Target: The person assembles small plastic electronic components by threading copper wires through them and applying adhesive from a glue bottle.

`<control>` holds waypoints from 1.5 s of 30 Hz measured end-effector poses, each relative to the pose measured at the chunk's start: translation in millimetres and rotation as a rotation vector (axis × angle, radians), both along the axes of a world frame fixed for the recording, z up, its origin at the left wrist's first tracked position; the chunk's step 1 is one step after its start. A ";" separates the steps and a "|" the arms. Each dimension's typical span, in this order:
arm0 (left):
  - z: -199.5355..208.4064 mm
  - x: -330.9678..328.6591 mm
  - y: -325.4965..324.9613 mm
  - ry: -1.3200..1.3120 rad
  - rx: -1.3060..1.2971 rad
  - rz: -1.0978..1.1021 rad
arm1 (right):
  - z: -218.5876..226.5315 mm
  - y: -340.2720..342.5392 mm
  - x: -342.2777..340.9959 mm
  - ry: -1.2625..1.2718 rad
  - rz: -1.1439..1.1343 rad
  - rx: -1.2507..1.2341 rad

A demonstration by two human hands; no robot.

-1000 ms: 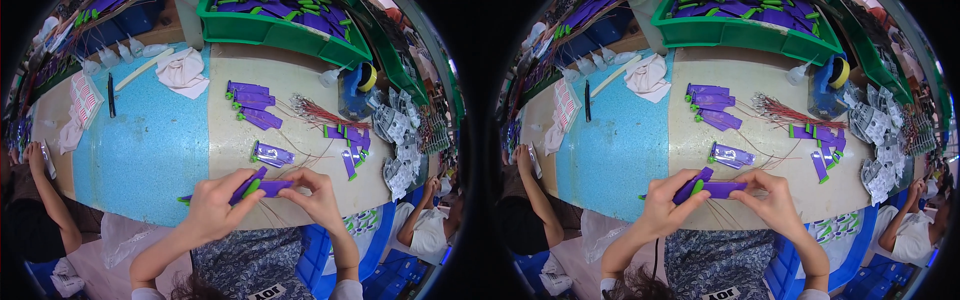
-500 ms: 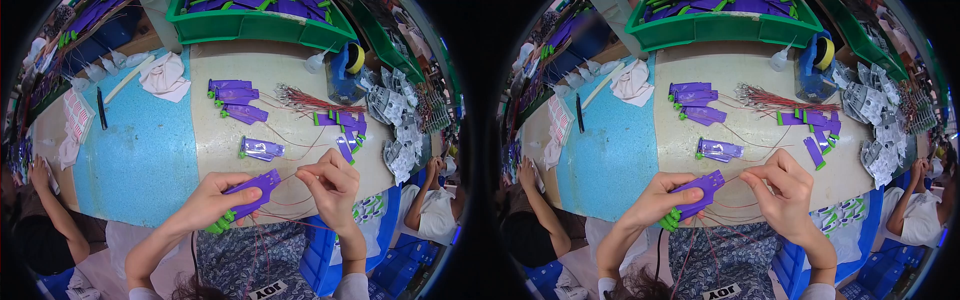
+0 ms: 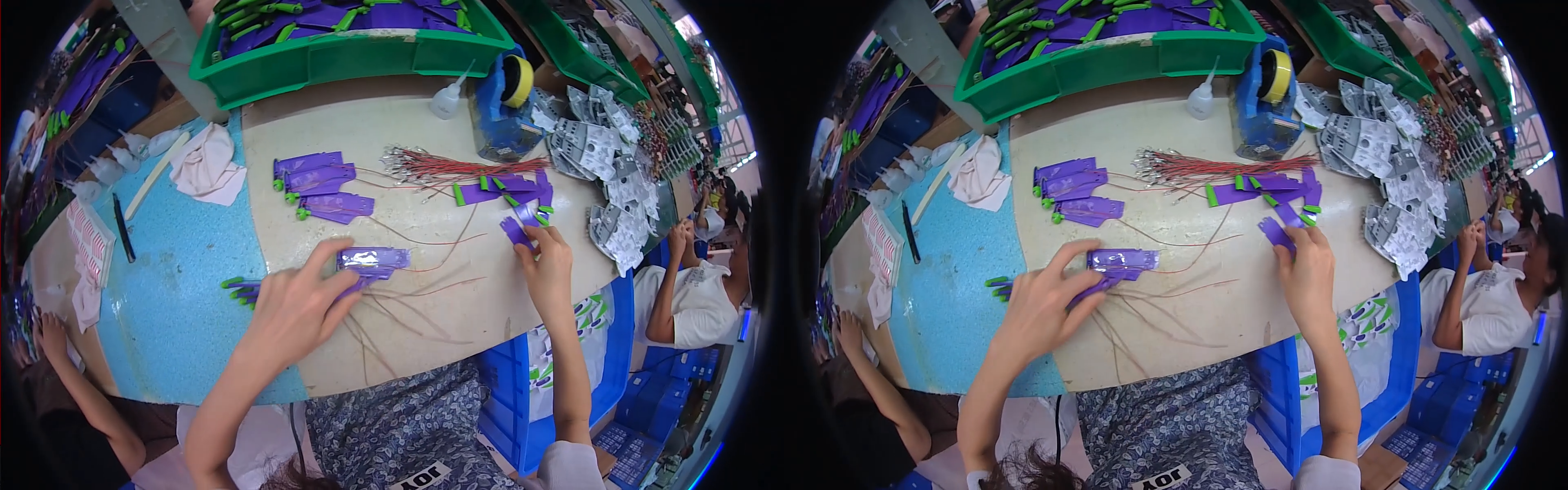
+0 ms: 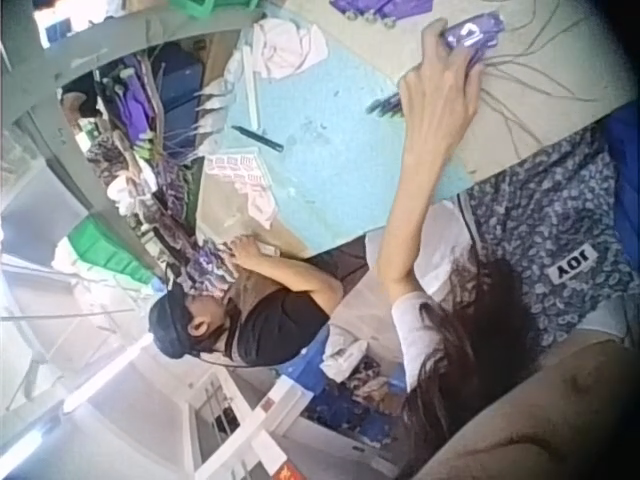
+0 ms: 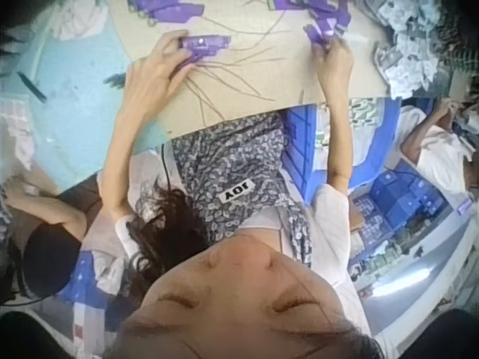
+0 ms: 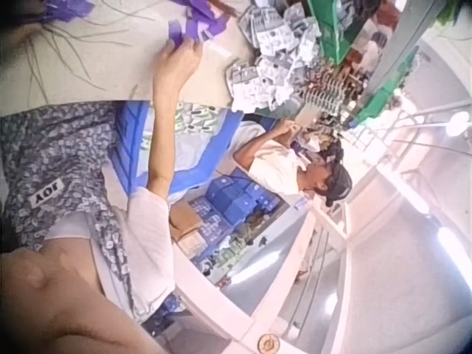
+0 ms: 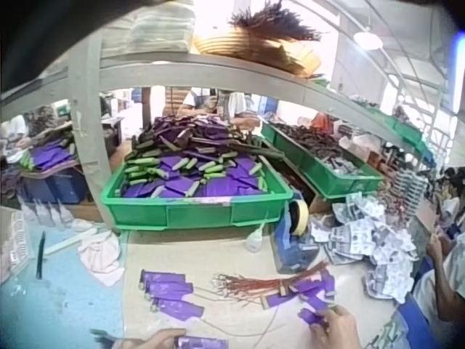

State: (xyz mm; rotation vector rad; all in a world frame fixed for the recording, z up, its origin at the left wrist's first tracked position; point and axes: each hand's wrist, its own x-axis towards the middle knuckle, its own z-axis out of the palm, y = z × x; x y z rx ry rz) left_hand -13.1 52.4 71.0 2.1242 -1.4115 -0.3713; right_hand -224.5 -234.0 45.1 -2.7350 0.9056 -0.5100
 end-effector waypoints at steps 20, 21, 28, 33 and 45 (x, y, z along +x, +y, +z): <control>-12.6 -34.2 38.2 -0.237 0.114 -0.061 | -1.9 129.2 97.9 -0.138 0.000 1.356; -11.8 -33.9 39.2 -0.234 0.114 -0.057 | -0.2 126.7 96.5 -0.133 0.001 1.356; -12.7 -25.5 39.9 -0.008 0.062 -0.038 | 6.0 94.8 74.9 0.016 0.548 0.140; -10.8 -24.2 35.0 -0.009 0.048 -0.027 | -0.3 64.1 86.6 -0.006 0.607 0.124; -13.0 -24.6 54.1 0.081 0.026 0.208 | 16.3 124.3 105.5 0.051 0.552 0.957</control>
